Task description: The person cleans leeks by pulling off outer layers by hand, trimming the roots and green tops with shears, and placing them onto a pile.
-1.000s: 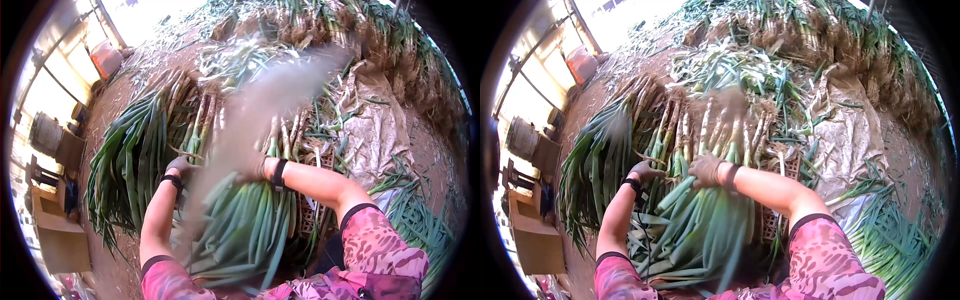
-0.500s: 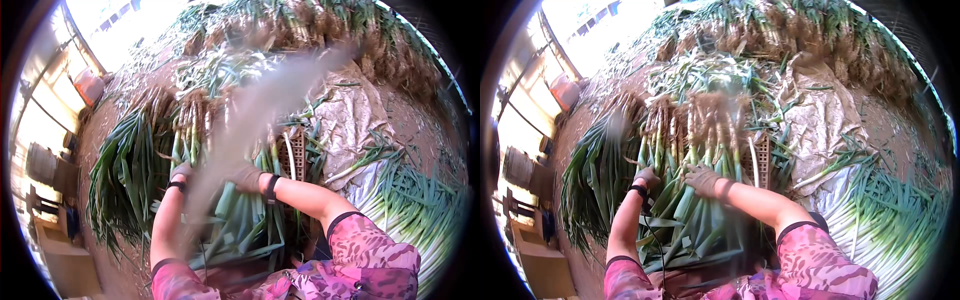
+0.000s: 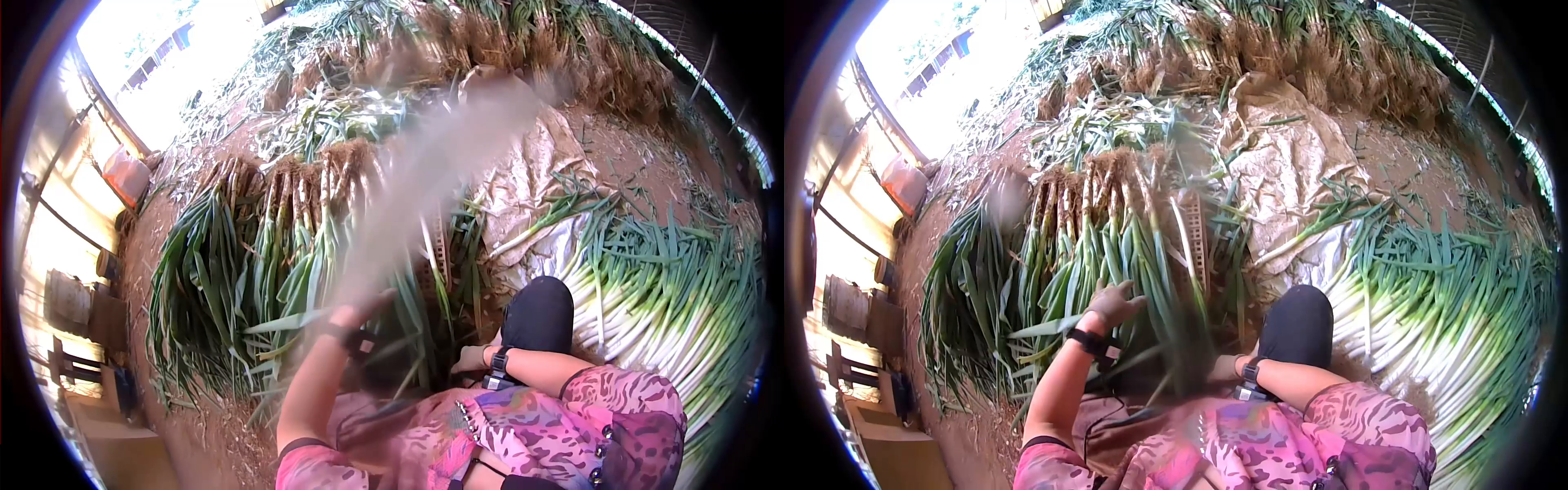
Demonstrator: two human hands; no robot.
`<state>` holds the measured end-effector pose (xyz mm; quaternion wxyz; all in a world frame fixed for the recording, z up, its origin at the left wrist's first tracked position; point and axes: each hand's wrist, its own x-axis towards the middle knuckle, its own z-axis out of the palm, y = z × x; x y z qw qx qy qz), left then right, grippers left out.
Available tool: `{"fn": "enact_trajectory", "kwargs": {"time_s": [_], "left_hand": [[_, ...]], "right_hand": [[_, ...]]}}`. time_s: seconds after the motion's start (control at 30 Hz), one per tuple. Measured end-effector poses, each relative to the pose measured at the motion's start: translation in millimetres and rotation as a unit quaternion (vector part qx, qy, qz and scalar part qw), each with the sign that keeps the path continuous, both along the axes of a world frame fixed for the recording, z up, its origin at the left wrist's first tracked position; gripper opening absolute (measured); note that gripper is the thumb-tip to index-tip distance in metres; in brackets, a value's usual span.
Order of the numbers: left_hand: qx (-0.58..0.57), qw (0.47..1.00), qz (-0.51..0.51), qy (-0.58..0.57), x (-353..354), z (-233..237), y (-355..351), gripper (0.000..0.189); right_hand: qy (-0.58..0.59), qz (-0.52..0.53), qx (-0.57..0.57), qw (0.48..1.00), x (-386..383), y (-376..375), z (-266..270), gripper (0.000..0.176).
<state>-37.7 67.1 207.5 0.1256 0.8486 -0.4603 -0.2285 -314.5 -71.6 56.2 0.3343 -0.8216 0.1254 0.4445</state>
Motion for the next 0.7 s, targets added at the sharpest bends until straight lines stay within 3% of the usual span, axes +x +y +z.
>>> {"fn": "enact_trajectory", "kwargs": {"time_s": [0.1, 0.13, 0.17, 0.2, 0.27, 0.3, 0.33, 0.37, 0.4, 0.43, 0.47, 0.5, 0.53, 0.6, 0.63, 0.67, 0.7], "left_hand": [[0.143, 0.988, -0.045, 0.030, -40.5, -26.8, 1.0, 0.062], [0.120, 0.988, -0.074, 0.070, -57.8, -9.9, 7.4, 0.052], [0.096, 0.987, -0.068, 0.113, -68.3, -13.6, 18.2, 0.050], [0.070, 0.984, -0.061, 0.155, -76.8, -17.3, 27.8, 0.047], [0.090, 0.963, 0.016, 0.254, -91.6, 5.2, 37.1, 0.046], [0.101, 0.945, 0.055, 0.306, -102.1, 17.3, 42.2, 0.045], [0.057, 0.958, 0.042, 0.277, -112.1, 25.5, 44.6, 0.044], [0.029, 0.960, 0.027, 0.278, -117.1, 11.2, 45.3, 0.045], [0.001, 0.960, 0.013, 0.281, -123.2, -5.1, 44.5, 0.046], [0.010, 0.954, 0.006, 0.299, -135.0, -10.9, 39.7, 0.048], [0.011, 0.945, -0.016, 0.326, -146.6, -34.2, 36.3, 0.048], [0.014, 0.934, -0.037, 0.355, -160.5, -71.2, 35.4, 0.048], [0.016, 0.921, -0.058, 0.386, -177.4, -95.0, 36.3, 0.048], [0.156, 0.897, -0.022, 0.413, -200.5, -92.7, 26.0, 0.060], [0.224, 0.879, -0.007, 0.421, -206.5, -93.0, 21.4, 0.066], [0.206, 0.903, -0.053, 0.373, -210.2, -161.9, 22.6, 0.079], [0.191, 0.918, -0.075, 0.338, -216.1, -152.4, 25.2, 0.083]], "right_hand": [[0.057, 0.116, 0.099, 0.987, -24.8, 11.4, -8.0, 0.055], [0.045, 0.161, 0.079, 0.983, -23.4, 13.7, -0.7, 0.056], [0.000, 0.129, 0.087, 0.988, -29.4, 8.0, 10.8, 0.053], [-0.127, 0.149, 0.116, 0.974, -32.6, -4.3, -1.2, 0.049], [-0.213, -0.016, 0.098, 0.972, -29.5, -27.7, 82.5, 0.031], [-0.483, 0.205, -0.017, 0.851, -30.1, -56.2, 46.5, 0.018], [-0.529, 0.171, -0.087, 0.827, -31.5, -69.0, 97.6, 0.013], [-0.461, -0.012, -0.018, 0.887, -32.6, -78.5, 137.0, 0.015], [-0.499, -0.081, -0.037, 0.862, -39.5, -96.9, 150.5, 0.018], [-0.550, -0.068, -0.141, 0.820, -46.7, -107.1, 183.2, 0.022], [-0.423, -0.261, -0.152, 0.855, -53.2, -123.0, 208.0, 0.026], [-0.555, -0.319, -0.190, 0.745, -61.5, -149.7, 202.6, 0.030], [-0.585, -0.359, -0.218, 0.694, -67.8, -182.3, 215.0, 0.033], [-0.434, -0.401, -0.408, 0.695, -85.3, -217.4, 268.6, 0.044], [-0.482, -0.368, -0.424, 0.673, -87.1, -222.1, 283.2, 0.045], [-0.527, -0.333, -0.437, 0.648, -89.7, -224.1, 285.9, 0.047], [-0.532, -0.257, -0.480, 0.649, -88.6, -227.2, 275.2, 0.045]]}}
